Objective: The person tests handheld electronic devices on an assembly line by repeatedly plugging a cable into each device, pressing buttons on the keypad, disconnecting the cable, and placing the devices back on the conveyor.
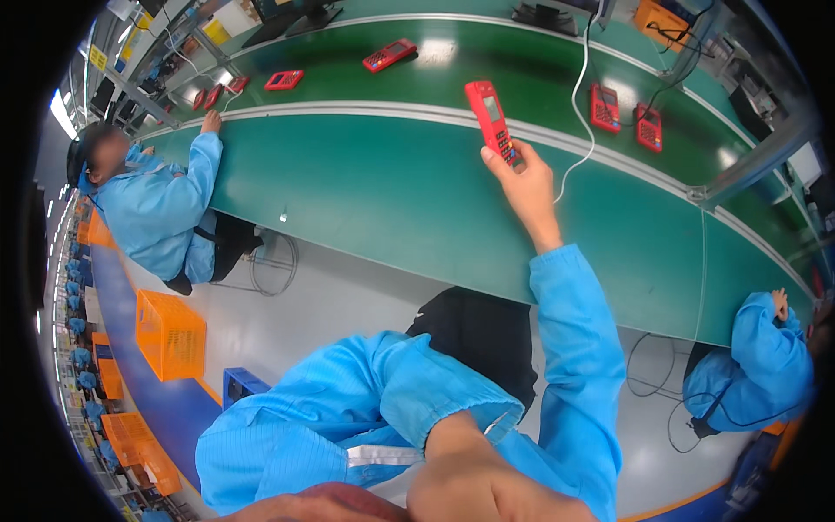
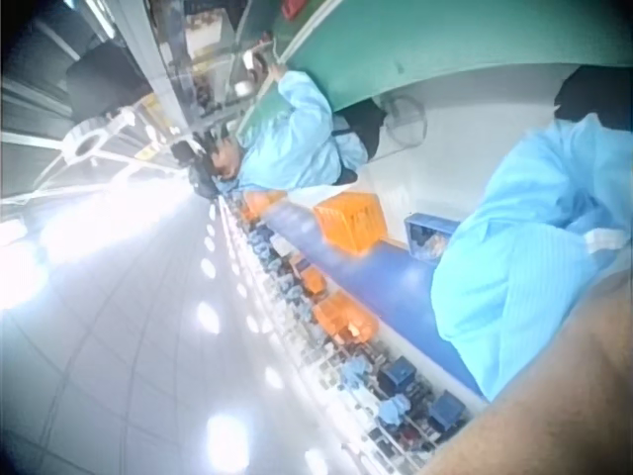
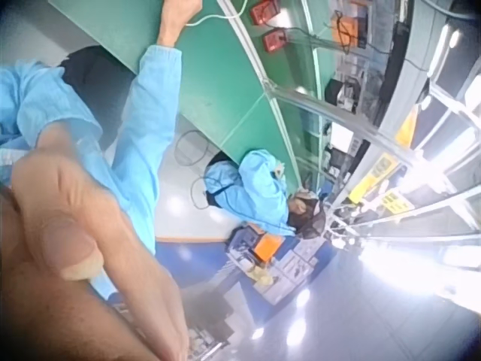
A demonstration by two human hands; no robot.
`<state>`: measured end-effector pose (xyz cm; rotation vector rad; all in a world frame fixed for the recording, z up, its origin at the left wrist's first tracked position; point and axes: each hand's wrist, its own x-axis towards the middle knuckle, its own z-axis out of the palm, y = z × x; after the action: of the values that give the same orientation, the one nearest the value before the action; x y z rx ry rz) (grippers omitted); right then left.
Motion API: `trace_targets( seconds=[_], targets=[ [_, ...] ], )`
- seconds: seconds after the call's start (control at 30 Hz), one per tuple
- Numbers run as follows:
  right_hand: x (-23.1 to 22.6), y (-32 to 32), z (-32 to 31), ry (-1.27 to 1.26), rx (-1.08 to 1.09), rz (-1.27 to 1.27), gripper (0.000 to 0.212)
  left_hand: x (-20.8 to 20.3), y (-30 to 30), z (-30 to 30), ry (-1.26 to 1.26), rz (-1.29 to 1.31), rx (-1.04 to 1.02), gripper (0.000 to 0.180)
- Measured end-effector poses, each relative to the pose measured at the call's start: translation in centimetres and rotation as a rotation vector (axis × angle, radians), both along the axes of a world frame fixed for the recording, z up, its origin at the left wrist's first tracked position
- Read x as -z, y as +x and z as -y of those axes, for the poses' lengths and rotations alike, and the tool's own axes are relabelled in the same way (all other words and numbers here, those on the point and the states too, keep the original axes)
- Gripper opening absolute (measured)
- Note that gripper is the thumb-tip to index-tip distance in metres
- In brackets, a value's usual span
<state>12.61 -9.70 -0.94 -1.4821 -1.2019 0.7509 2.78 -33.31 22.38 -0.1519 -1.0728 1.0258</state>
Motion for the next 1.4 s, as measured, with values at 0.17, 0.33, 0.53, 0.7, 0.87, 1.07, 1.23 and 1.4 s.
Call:
trace_targets(
  seconds=[0.17,0.33,0.53,0.7,0.87,1.07,1.23,1.4],
  targets=[
    [-0.3,-0.4,0.0,0.001,-0.018,0.013,0.062,2.4,0.3,-1.5,0.478,-0.170,0.349,0.065],
    [0.7,0.2,-0.1,0.004,-0.014,0.033,0.061,2.4,0.4,-2.2,0.519,-0.206,0.410,0.060],
    [-0.8,0.1,0.0,-0.003,0.005,0.017,0.062,2.1,0.1,-2.2,0.508,-0.294,0.446,0.055],
    [0.2,0.0,-0.4,0.042,-0.033,0.031,0.061,2.1,1.3,-1.8,0.469,-0.200,0.355,0.053],
    [0.5,0.3,-0.3,0.036,-0.022,0.027,0.061,2.0,2.1,-1.2,0.418,-0.065,0.173,0.054],
    [0.2,0.2,-0.1,-0.020,-0.019,0.022,0.060,2.0,1.0,-2.6,0.515,-0.182,0.211,0.054],
    [-0.3,0.1,0.0,0.032,-0.011,-0.018,0.059,1.9,-0.3,-3.6,0.564,-0.303,0.228,0.054],
    [-0.2,0.6,-0.2,0.004,-0.020,0.020,0.060,1.7,2.3,-1.4,0.285,-0.151,0.076,0.055]
  ],
)
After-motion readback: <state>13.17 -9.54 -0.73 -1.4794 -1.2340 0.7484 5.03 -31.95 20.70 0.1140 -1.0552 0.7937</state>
